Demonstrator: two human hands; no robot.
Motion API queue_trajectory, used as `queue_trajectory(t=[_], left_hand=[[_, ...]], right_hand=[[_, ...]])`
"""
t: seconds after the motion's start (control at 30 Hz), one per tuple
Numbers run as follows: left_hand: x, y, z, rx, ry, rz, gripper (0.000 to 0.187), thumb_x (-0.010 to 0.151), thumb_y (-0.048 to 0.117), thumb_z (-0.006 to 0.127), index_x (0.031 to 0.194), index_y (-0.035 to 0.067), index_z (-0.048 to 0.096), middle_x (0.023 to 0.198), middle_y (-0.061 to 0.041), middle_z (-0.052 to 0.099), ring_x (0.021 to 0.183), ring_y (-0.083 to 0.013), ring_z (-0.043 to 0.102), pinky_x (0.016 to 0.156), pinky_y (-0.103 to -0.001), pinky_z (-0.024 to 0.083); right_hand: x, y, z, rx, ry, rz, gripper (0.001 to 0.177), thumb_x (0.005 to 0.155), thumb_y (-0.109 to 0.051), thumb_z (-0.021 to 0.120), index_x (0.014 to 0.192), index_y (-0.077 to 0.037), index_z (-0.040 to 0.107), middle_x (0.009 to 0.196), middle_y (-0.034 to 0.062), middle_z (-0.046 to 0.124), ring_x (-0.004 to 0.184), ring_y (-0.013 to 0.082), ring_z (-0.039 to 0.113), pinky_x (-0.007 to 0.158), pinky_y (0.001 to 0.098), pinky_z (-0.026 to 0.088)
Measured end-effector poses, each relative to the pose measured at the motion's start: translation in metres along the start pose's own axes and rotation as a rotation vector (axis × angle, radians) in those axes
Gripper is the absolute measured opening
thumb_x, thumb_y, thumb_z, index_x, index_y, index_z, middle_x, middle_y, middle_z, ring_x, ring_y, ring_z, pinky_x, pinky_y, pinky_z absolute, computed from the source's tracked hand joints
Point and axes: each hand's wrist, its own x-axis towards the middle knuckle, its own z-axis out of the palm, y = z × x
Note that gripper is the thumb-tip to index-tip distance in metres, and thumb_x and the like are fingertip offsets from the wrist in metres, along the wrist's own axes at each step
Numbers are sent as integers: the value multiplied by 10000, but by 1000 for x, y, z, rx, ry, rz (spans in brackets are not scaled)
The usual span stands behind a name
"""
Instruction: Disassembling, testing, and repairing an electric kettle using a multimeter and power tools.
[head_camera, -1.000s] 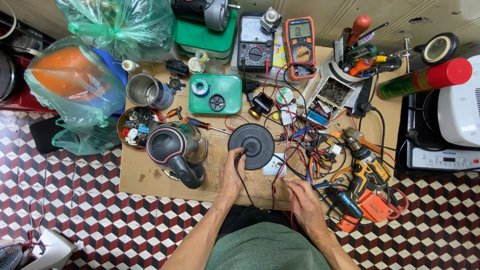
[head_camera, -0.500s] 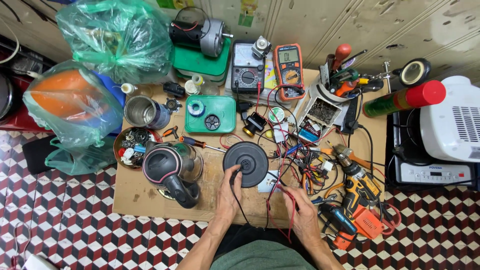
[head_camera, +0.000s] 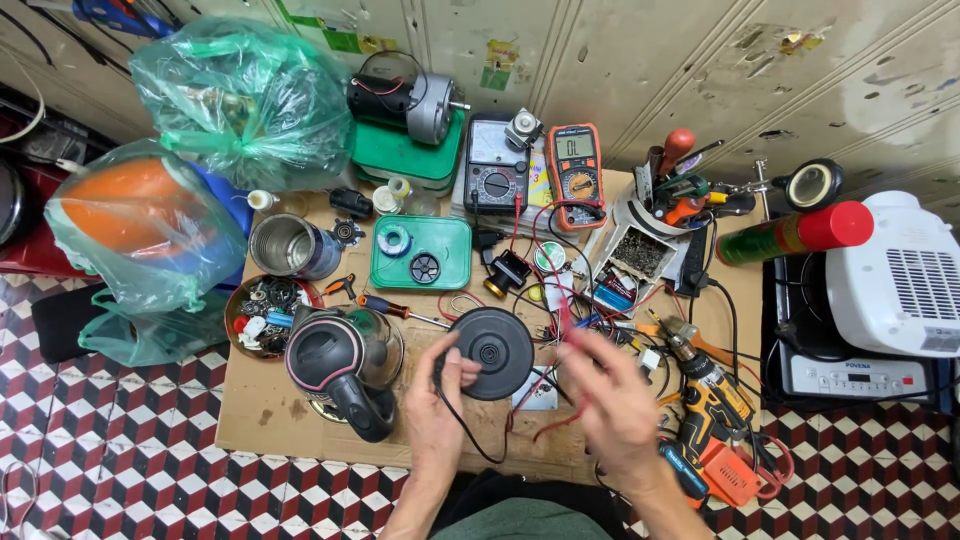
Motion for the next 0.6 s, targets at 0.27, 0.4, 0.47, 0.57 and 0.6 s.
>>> queue_trajectory(t=[0.27,0.4,0.47,0.57,0.6], left_hand=[[12,138,-52,-469,212,446,414,1105,206,517,1428,-52,503,1062,-170,714,933,-187,713,857,-329,610],[34,136,-56,-589,215,529,439,1159,202,532,1507,-56,462,1146,-165,683,972,-176,666,899,-312,580],[43,122,-49,-580,201,466,445,1134,211,532,1482,-59,471,1131,-164,687,962,-174,672,872,-310,586],[44,107,-44,-563,147,325,460,1089,229,530,1447,-55,482,1102,-159,691,934,-172,680,808,-308,589],[43,103,-42,-557,101,243,467,1069,237,528,1437,-47,484,1087,-156,691,916,-172,682,770,-308,585]], right_hand=[[74,21,-129,-99,615,361,146,1098,-25,599,1222,-26,677,1221,105,691,1079,164,691,979,301,586],[49,59,-130,-263,459,240,162,1087,53,638,1233,39,706,1248,151,669,1165,202,641,1020,317,522],[31,68,-113,-219,383,316,156,1093,12,672,1241,30,716,1212,135,680,1105,183,636,982,303,516],[26,64,-91,-86,292,462,160,1076,-44,701,1220,21,720,1152,106,685,1019,158,642,913,283,513],[28,60,-84,-3,281,537,160,1053,-56,698,1192,21,714,1129,95,679,994,153,653,880,277,516]])
